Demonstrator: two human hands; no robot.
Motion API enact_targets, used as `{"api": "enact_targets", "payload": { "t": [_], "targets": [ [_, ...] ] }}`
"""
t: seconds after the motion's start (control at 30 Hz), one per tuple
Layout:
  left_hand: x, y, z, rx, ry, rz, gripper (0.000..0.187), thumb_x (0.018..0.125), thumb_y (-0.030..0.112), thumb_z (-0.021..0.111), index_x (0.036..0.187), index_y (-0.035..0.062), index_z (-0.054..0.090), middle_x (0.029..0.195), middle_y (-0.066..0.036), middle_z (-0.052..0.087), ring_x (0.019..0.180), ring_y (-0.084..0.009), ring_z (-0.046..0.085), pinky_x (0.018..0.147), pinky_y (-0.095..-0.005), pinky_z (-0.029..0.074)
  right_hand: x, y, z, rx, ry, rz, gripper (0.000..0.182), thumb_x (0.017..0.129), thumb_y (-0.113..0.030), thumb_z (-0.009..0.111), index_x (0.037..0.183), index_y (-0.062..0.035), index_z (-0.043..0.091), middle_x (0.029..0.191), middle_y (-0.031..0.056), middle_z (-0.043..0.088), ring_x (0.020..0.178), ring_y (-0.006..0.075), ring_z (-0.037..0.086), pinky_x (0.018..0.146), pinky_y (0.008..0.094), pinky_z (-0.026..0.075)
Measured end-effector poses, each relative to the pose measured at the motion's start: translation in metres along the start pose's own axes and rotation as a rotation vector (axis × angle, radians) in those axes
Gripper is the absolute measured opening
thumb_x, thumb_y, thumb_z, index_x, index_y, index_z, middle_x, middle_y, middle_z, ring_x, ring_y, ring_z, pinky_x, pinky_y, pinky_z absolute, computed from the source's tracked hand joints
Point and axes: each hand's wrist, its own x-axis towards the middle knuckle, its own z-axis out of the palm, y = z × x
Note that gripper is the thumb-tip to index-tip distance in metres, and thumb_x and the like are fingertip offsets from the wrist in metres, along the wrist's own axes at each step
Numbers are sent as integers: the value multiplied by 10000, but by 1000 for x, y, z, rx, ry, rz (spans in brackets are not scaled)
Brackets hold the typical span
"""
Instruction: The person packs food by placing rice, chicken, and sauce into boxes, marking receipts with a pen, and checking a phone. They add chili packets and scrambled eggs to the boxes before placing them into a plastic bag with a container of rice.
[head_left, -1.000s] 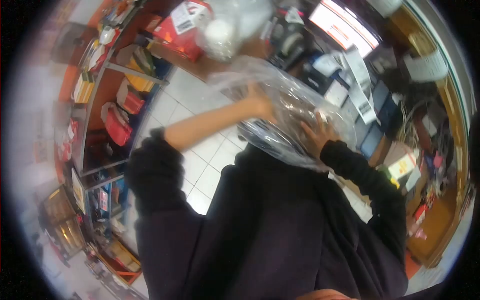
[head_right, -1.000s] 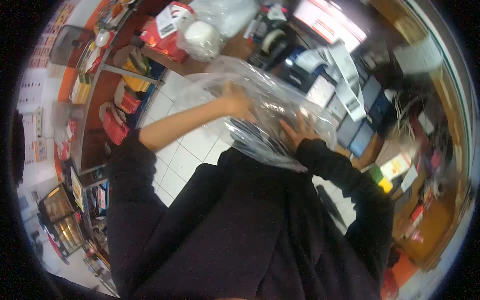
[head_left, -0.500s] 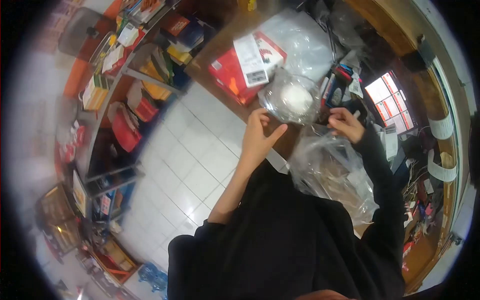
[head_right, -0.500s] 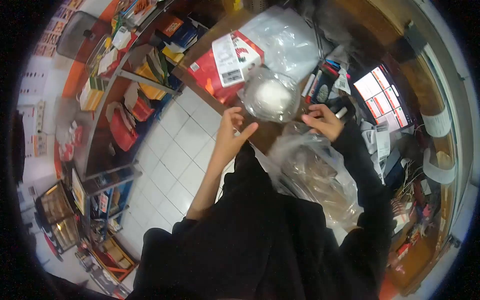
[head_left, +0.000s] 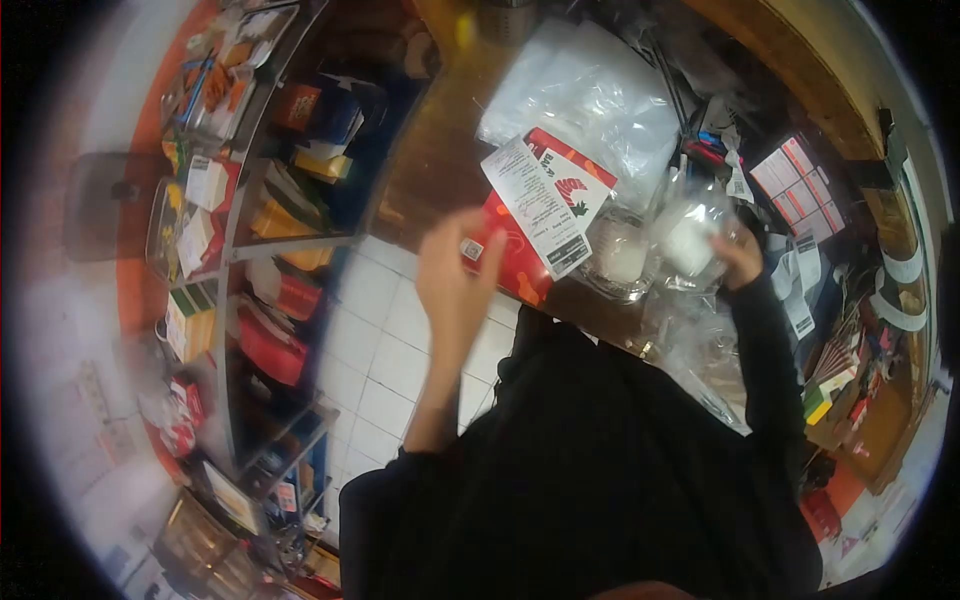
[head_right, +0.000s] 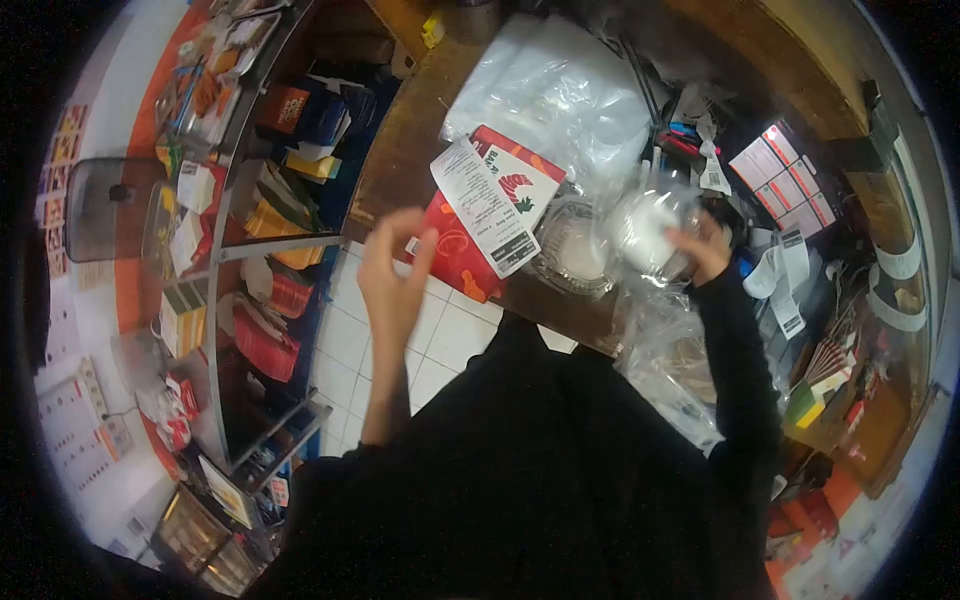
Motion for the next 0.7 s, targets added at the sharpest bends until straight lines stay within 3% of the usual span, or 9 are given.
{"api": "enact_targets", "payload": {
  "t": [0.07, 0.13, 0.23, 0.4, 0.47, 0.5, 0.57, 0.63, 0.7],
  "targets": [
    [34, -25, 5, 62, 16, 52, 305, 716, 178, 604, 948, -4, 527, 796, -111, 595, 721, -186, 569, 630, -284, 433, 29, -23, 6, 131, 14, -45, 535, 709, -178, 607, 1139, 32, 368, 1000, 115, 524, 902, 231, 524, 832, 357, 397],
    [56, -36, 11, -9, -581, -174, 461, 667, 247, 651, 1022, 2, 487, 903, -145, 574, 823, -226, 559, 719, -310, 419, 74, -36, 17, 37, 45, -37, 598, 702, -260, 624, 1146, 40, 359, 1017, 131, 509, 926, 240, 508, 806, 364, 413],
    [68, -34, 21, -138, -673, -141, 515, 623, 272, 671, 1018, 0, 486, 948, -148, 546, 926, -283, 499, 753, -337, 404, 192, 20, -15, -100, 234, 221, 590, 690, -258, 644, 1134, 14, 367, 1078, 121, 465, 936, 237, 497, 787, 397, 409],
    [57, -34, 29, -232, -382, 6, 345, 656, 178, 648, 927, -5, 541, 920, -139, 554, 944, -259, 489, 740, -297, 410, 195, 26, 56, -1205, 568, -85, 796, 605, -384, 686, 1140, 78, 319, 1145, 236, 359, 1069, 323, 379, 880, 377, 335],
    [54, -28, 20, -154, -243, 125, 178, 668, 69, 624, 821, -10, 584, 898, -114, 562, 902, -225, 507, 699, -266, 422, 140, 0, 94, -1215, 524, -800, 690, 630, -333, 670, 1118, 45, 360, 1088, 230, 402, 1028, 332, 403, 854, 379, 346],
    [50, -33, 16, -152, -248, 120, 178, 668, 69, 624, 821, -10, 584, 898, -114, 562, 902, -225, 507, 699, -266, 422, 108, -16, 117, -1058, 376, -861, 594, 649, -312, 659, 1072, 23, 410, 1018, 213, 439, 957, 321, 442, 808, 382, 368],
    [37, -48, 12, -555, -368, -65, 207, 628, 32, 645, 826, 7, 591, 886, -94, 565, 860, -234, 520, 649, -278, 433, 59, -14, 157, -781, -101, -563, 658, 564, -403, 708, 990, 37, 467, 957, 183, 466, 865, 299, 486, 758, 351, 397],
    [29, -53, 14, -591, -370, -102, 237, 593, 9, 658, 821, 20, 596, 877, -93, 568, 841, -241, 529, 623, -277, 443, 28, -14, 193, -860, -140, -480, 702, 530, -464, 702, 987, 25, 491, 894, 161, 501, 875, 292, 502, 756, 335, 406],
    [28, -50, 11, -311, -317, 228, 279, 576, 26, 662, 842, 24, 578, 900, -92, 566, 876, -252, 524, 684, -298, 438, 31, 12, 203, -997, -59, -514, 270, 581, -209, 651, 766, -30, 569, 746, 138, 535, 767, 302, 521, 696, 363, 416]
  ]
}}
